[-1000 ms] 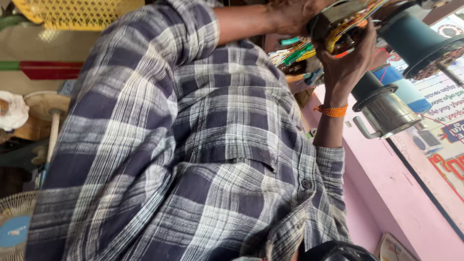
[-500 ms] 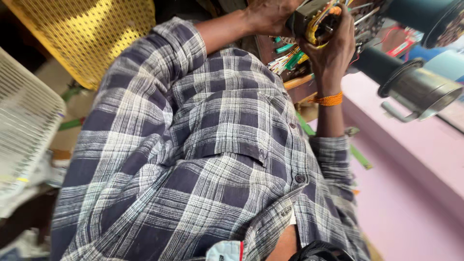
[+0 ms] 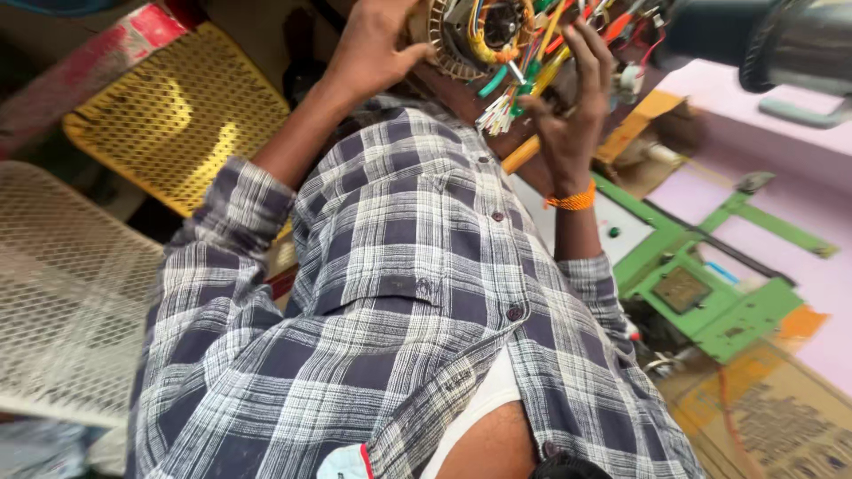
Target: The person retrieves a motor stator from outside, returns to the workshop, and assembles it with a rotor and end cap. They use pliers to adjust wires and a screwdriver to tighten the end cap, completing the assembly.
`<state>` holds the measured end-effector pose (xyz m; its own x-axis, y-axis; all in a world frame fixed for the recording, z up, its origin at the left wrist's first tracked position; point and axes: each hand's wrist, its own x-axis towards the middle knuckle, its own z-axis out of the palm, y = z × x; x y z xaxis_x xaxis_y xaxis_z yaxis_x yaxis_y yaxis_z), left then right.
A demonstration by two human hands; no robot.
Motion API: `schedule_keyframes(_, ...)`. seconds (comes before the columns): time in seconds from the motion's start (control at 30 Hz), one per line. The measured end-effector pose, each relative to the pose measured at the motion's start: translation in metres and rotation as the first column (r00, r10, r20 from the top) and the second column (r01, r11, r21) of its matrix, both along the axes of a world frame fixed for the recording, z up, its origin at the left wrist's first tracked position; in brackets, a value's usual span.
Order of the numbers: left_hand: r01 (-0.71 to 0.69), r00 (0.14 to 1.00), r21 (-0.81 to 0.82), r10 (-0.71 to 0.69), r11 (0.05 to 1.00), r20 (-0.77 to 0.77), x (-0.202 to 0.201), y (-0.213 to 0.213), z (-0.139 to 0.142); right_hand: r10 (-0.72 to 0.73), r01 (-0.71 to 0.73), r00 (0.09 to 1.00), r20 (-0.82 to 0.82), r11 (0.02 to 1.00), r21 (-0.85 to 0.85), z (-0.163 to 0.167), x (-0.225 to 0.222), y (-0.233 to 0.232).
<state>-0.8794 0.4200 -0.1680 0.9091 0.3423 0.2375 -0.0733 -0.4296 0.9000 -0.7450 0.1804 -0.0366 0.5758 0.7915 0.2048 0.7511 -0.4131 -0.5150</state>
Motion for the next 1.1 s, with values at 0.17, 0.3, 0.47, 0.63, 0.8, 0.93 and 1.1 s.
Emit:
schedule_keyframes(0.17, -0.111, 0.958, -0.596, -0.075, 0.795, -0.278, -0.019, -0.018, 0.007, -0.252, 0.266, 0.875, -0.413, 0.964, -0.024, -0.020, -0.002, -0.059)
schedule_keyframes(0.3, -0.268, 0.897, -0.796, -0.161, 0.543, -0.412, -0.001, -0.033, 0.004, -0.252, 0.326, 0.798, -0.548, 0.944, 0.040, -0.042, 0.002, -0.077)
schedule_keyframes(0.47, -0.321, 0.900, -0.677, -0.010, 0.662, -0.437, 0.005, -0.031, -0.010, -0.224, 0.283, 0.846, -0.485, 0.958, 0.052, -0.063, 0.000, -0.068)
schedule_keyframes(0.63, -0.302, 0.911, -0.565, 0.059, 0.768, -0.407, 0.003, -0.024, -0.023, -0.198, 0.262, 0.822, -0.534, 0.964, 0.046, -0.074, -0.010, -0.056)
schedule_keyframes(0.8, -0.208, 0.862, -0.439, -0.048, 0.874, -0.504, 0.021, 0.010, -0.033, -0.135, 0.155, 0.877, -0.461, 0.988, 0.005, -0.061, -0.012, -0.040)
schedule_keyframes(0.93, -0.088, 0.870, -0.630, -0.249, 0.771, -0.425, 0.033, 0.017, -0.029, 0.003, -0.008, 0.937, -0.349, 1.000, -0.012, -0.038, 0.000, -0.011)
schedule_keyframes(1.1, -0.087, 0.829, -0.265, -0.078, 0.960, -0.553, 0.029, 0.012, -0.021, 0.368, -0.361, 0.929, 0.037, 0.925, -0.118, -0.016, 0.026, 0.037)
